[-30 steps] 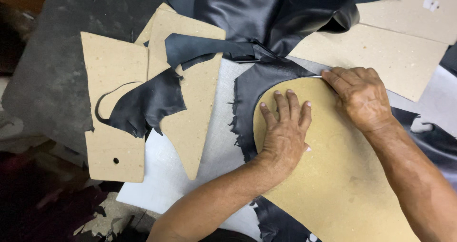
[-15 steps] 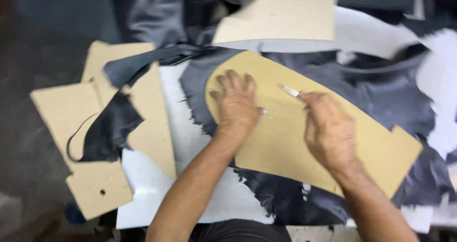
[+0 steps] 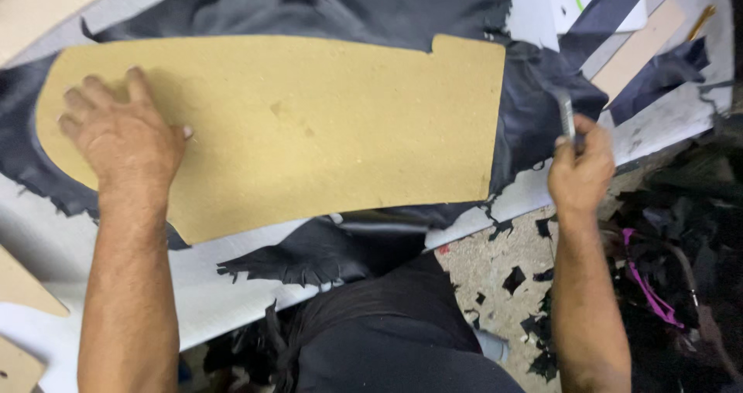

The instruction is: The person places a cardboard template on a black leather sheet and cuts the leather around the template using a utility knife. The person repeats this process with different templates, cutting multiple leather pieces and setting them aside.

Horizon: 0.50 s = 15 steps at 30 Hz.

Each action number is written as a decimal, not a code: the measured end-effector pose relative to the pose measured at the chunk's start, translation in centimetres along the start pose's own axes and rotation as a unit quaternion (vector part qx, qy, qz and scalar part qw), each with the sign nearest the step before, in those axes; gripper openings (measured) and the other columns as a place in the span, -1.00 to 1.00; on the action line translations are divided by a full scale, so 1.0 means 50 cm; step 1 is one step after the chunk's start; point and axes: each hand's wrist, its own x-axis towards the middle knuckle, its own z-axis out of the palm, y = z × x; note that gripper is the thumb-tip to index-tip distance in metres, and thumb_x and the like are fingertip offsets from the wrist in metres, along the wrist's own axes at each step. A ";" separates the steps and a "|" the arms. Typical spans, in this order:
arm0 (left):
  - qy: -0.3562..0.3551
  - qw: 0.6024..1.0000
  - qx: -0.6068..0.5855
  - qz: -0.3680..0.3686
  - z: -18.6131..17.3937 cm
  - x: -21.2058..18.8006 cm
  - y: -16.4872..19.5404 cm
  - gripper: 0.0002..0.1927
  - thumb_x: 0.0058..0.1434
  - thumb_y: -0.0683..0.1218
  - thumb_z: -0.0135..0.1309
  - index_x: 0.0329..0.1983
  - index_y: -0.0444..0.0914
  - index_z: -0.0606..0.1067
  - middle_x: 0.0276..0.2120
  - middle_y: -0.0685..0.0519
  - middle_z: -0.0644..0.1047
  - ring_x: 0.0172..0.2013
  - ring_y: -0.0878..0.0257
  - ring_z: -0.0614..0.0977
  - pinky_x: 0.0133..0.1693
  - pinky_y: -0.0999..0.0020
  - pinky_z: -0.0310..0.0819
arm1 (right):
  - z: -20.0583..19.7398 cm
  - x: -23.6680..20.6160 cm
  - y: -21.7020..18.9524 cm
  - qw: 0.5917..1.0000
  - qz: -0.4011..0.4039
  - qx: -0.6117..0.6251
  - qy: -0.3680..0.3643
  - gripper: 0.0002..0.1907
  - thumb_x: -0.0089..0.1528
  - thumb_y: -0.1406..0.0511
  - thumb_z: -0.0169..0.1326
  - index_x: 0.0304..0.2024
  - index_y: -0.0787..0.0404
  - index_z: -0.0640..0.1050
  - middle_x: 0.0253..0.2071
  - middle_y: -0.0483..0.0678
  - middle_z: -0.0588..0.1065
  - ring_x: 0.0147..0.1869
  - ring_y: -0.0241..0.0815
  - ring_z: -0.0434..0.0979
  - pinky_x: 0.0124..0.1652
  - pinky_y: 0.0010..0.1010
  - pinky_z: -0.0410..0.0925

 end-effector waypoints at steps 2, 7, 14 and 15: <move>0.017 0.986 -0.140 0.092 -0.015 -0.034 0.130 -0.09 0.19 0.20 0.36 0.50 -0.27 0.33 0.36 -0.34 0.33 0.34 -0.26 0.32 0.31 -0.25 0.20 | -0.011 0.030 0.075 0.996 -0.062 -0.063 0.006 -0.68 0.27 0.42 0.27 0.05 0.40 0.55 -0.05 0.16 0.54 0.06 0.11 0.57 0.07 -0.13 0.40; -0.032 0.942 -0.224 0.246 -0.086 -0.088 0.530 -0.02 0.03 0.28 0.31 0.44 -0.21 0.26 0.36 -0.37 0.19 0.33 -0.30 0.25 0.24 -0.25 0.17 | -0.001 0.061 0.139 0.994 0.068 -0.020 -0.084 -0.55 0.26 0.23 0.41 0.05 0.36 0.56 -0.11 0.14 0.54 -0.05 0.13 0.55 -0.03 -0.09 0.36; -0.085 0.935 -0.212 0.271 -0.113 -0.268 0.574 -0.16 -0.05 0.21 0.30 0.28 -0.20 0.38 0.13 -0.19 0.36 0.09 -0.10 0.44 -0.05 -0.08 0.46 | 0.004 0.024 0.141 0.996 -0.053 0.069 -0.036 -0.72 0.31 0.43 0.35 0.01 0.38 0.56 -0.09 0.15 0.52 -0.03 0.05 0.52 -0.01 -0.17 0.38; -0.085 0.939 -0.215 0.255 -0.101 -0.300 0.558 -0.27 -0.02 0.11 0.28 0.25 -0.17 0.42 0.12 -0.12 0.40 0.08 -0.05 0.48 -0.06 -0.04 0.48 | -0.007 0.018 0.141 0.994 -0.066 0.083 -0.029 -0.73 0.32 0.46 0.33 0.03 0.39 0.56 -0.07 0.15 0.51 -0.06 -0.01 0.51 -0.06 -0.24 0.38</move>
